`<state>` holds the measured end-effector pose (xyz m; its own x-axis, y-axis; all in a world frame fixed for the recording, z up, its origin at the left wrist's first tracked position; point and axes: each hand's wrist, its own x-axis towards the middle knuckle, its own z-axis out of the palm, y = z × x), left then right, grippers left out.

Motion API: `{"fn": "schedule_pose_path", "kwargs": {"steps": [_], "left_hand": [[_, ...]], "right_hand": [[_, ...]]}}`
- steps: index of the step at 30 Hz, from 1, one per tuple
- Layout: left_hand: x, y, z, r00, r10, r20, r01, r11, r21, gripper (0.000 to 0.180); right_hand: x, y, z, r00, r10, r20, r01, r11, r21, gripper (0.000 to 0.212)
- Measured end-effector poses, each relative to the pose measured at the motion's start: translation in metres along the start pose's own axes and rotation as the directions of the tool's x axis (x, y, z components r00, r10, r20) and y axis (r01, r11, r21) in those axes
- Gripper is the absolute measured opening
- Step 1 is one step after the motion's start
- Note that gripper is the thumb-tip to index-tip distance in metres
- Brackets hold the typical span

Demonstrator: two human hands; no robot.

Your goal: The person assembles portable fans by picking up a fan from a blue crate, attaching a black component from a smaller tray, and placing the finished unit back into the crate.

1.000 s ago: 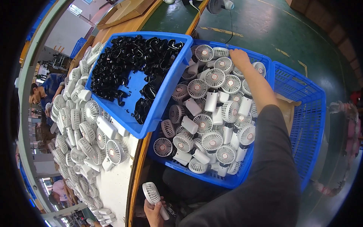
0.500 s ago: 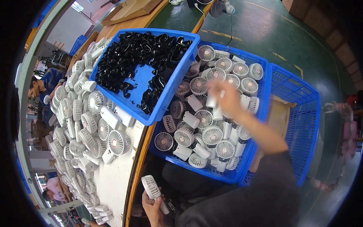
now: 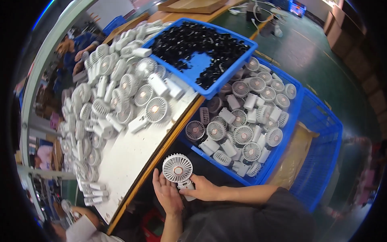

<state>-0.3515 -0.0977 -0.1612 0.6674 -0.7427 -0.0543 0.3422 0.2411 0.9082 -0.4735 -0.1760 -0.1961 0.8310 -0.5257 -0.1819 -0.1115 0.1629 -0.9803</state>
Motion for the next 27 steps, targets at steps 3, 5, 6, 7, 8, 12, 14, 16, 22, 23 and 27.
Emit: {"fn": "schedule_pose_path", "kwargs": {"steps": [3, 5, 6, 7, 8, 12, 14, 16, 22, 23, 27], "left_hand": [[0.016, 0.009, -0.017, 0.997, -0.078, -0.022, 0.08, 0.993, 0.086, 0.071], [0.018, 0.007, -0.03, 0.99, -0.139, 0.02, 0.135, 0.981, 0.137, 0.061], [0.018, 0.01, -0.031, 0.991, -0.133, 0.014, 0.131, 0.983, 0.126, 0.061], [0.018, 0.011, -0.033, 0.983, -0.181, 0.034, 0.173, 0.97, 0.17, 0.059], [0.018, 0.012, -0.036, 0.972, -0.23, 0.054, 0.214, 0.953, 0.215, 0.057], [0.016, 0.011, -0.046, 0.998, -0.055, 0.014, 0.049, 0.964, 0.262, 0.047], [0.021, 0.016, -0.046, 0.997, -0.061, -0.055, 0.065, 0.996, 0.064, 0.039], [0.026, 0.022, -0.046, 0.985, -0.169, -0.02, 0.164, 0.974, -0.155, 0.031], [0.016, 0.027, -0.035, 0.795, -0.12, 0.594, 0.448, 0.776, -0.443, 0.096], [0.012, 0.034, -0.035, 0.808, -0.168, 0.565, 0.445, 0.803, -0.397, 0.093], [0.009, 0.058, -0.056, 0.832, -0.272, 0.484, 0.418, 0.881, -0.223, 0.07]], "right_hand": [[-0.005, 0.003, 0.014, 0.995, 0.051, 0.085, -0.05, 0.999, -0.013, 0.057], [-0.008, 0.009, 0.026, 0.991, 0.078, 0.111, -0.08, 0.997, 0.01, 0.057], [-0.009, 0.008, 0.029, 0.99, 0.081, 0.118, -0.082, 0.997, -0.002, 0.057], [-0.01, 0.006, 0.032, 0.99, 0.094, 0.105, -0.092, 0.996, -0.018, 0.057], [-0.011, 0.005, 0.034, 0.99, 0.106, 0.089, -0.104, 0.994, -0.033, 0.057], [-0.008, 0.0, 0.038, 0.997, 0.048, 0.052, -0.041, 0.991, -0.124, 0.057], [-0.012, -0.006, 0.039, 0.993, 0.091, 0.074, -0.073, 0.974, -0.216, 0.054], [-0.014, -0.034, 0.038, 0.993, 0.063, 0.101, -0.021, 0.927, -0.374, 0.045], [0.03, -0.097, 0.015, 0.835, -0.263, 0.483, 0.547, 0.485, -0.682, 0.044], [0.04, -0.133, 0.005, 0.818, 0.117, 0.563, 0.403, 0.582, -0.706, 0.045], [0.114, -0.232, -0.073, 0.894, 0.447, 0.004, -0.173, 0.353, -0.919, 0.027]]}}
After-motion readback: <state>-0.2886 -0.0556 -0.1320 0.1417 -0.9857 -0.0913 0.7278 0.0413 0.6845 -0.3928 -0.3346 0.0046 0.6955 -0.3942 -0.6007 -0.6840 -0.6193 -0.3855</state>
